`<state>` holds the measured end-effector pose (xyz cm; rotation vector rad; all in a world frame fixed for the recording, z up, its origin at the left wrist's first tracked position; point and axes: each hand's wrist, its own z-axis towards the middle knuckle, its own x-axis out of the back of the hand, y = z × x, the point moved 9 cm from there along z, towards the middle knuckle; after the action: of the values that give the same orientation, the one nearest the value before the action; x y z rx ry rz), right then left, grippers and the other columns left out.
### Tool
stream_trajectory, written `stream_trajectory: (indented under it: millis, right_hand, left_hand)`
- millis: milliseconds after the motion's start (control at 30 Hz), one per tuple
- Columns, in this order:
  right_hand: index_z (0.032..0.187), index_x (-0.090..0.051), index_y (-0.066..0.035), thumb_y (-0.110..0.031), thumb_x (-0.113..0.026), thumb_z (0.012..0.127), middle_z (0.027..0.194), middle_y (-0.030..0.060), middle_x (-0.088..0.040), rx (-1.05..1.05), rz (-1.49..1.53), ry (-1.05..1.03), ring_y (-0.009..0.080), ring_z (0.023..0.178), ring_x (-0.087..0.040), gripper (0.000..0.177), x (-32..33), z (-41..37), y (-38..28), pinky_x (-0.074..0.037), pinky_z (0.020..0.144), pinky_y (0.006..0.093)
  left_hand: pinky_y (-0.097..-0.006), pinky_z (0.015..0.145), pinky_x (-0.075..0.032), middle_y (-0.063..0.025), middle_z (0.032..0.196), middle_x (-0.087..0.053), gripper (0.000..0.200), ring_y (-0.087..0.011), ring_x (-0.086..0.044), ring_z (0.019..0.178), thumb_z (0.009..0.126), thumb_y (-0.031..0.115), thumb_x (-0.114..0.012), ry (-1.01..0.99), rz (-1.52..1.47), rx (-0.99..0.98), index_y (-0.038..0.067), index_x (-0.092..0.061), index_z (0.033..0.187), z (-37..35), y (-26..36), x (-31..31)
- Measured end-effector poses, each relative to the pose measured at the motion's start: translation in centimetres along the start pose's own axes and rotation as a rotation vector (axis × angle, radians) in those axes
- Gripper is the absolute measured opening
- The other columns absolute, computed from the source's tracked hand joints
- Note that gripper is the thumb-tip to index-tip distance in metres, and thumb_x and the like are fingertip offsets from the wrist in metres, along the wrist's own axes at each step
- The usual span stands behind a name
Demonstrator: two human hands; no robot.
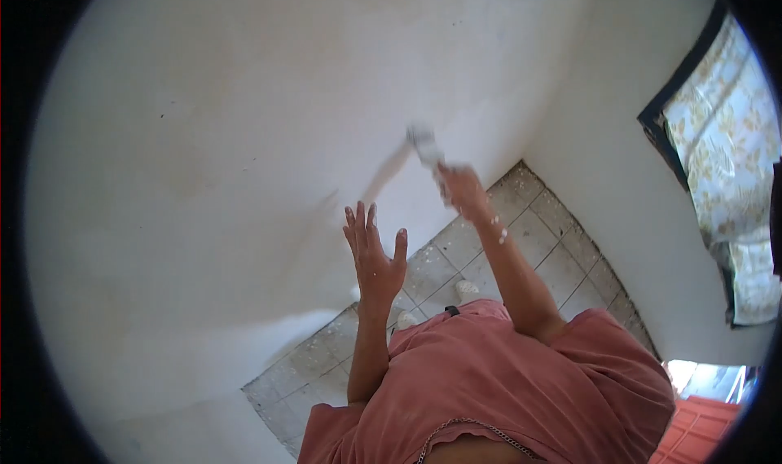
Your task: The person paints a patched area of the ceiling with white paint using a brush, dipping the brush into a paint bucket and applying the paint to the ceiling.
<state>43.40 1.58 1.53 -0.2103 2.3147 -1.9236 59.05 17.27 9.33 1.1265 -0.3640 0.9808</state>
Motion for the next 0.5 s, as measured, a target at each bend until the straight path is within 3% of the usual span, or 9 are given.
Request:
stream_trajectory:
  millis: [33,133,167,267,367,433,500]
  right_hand:
    - [0.071,-0.054,-0.003,-0.027,-0.051,0.091,0.056,-0.0008,-0.046,-0.155,0.043,0.006,0.0094,0.042,-0.04,0.032,-0.3,-0.5,3.2,-0.033,0.037,0.0245]
    - [0.079,-0.06,-0.002,-0.033,-0.055,0.089,0.059,-0.0013,-0.048,-0.195,-0.027,0.009,0.0069,0.046,-0.041,0.034,0.6,-0.1,3.1,-0.035,0.039,0.0227]
    - [0.08,-0.06,-0.002,-0.033,-0.054,0.09,0.059,-0.0016,-0.047,-0.12,-0.005,-0.027,0.0063,0.046,-0.04,0.033,0.3,0.7,0.8,-0.034,0.039,0.0216]
    - [0.075,-0.056,0.0,-0.028,-0.051,0.092,0.057,-0.0014,-0.046,0.164,0.039,-0.115,0.0071,0.046,-0.041,0.033,-1.4,-2.5,-14.7,-0.032,0.038,0.0214]
    - [0.078,-0.059,-0.002,-0.03,-0.053,0.091,0.058,-0.0021,-0.045,0.228,0.085,-0.116,0.0048,0.044,-0.038,0.031,-1.2,-3.7,-21.2,-0.033,0.038,0.0196]
    - [0.074,-0.057,-0.001,-0.028,-0.051,0.091,0.056,-0.0008,-0.046,0.191,-0.061,-0.109,0.0074,0.044,-0.04,0.033,-1.5,-0.9,-16.4,-0.033,0.039,0.0212]
    - [0.071,-0.056,0.0,-0.027,-0.051,0.091,0.054,0.0001,-0.046,0.101,-0.215,-0.105,0.009,0.043,-0.041,0.034,-1.6,3.0,-6.3,-0.034,0.039,0.0223]
  left_hand:
    - [-0.053,0.109,-0.013,-0.0206,0.142,-0.027,0.059,-0.037,-0.014,0.136,0.086,0.025,-0.057,0.004,-0.005,0.028,-0.002,-0.034,0.132,-0.4,-0.7,-0.3]
    - [-0.0527,0.109,-0.014,-0.0206,0.14,-0.029,0.058,-0.0372,-0.015,0.136,0.085,0.025,-0.057,0.015,-0.038,0.095,-0.001,-0.035,0.132,-1.7,-2.1,-1.5]
    - [-0.0529,0.108,-0.014,-0.0207,0.14,-0.029,0.057,-0.0374,-0.015,0.136,0.086,0.025,-0.057,0.01,-0.031,0.118,-0.001,-0.035,0.132,-2.0,-2.5,-1.8]
    - [-0.0518,0.109,-0.015,-0.0208,0.139,-0.031,0.056,-0.038,-0.017,0.135,0.086,0.024,-0.057,0.006,-0.02,0.17,-0.001,-0.036,0.131,-2.6,-2.7,-2.3]
    - [-0.0491,0.109,-0.016,-0.0209,0.137,-0.034,0.054,-0.0381,-0.02,0.134,0.086,0.022,-0.057,0.0,-0.015,0.197,-0.003,-0.037,0.129,-1.7,-1.3,-3.2]
    - [-0.049,0.109,-0.017,-0.0213,0.136,-0.035,0.054,-0.0381,-0.02,0.134,0.085,0.021,-0.058,-0.01,-0.013,0.194,-0.002,-0.038,0.129,-1.5,-0.7,-3.3]
    - [-0.0511,0.109,-0.016,-0.0212,0.137,-0.033,0.054,-0.0387,-0.018,0.134,0.085,0.023,-0.057,-0.031,-0.01,0.175,-0.001,-0.038,0.129,-1.6,-0.7,-2.8]
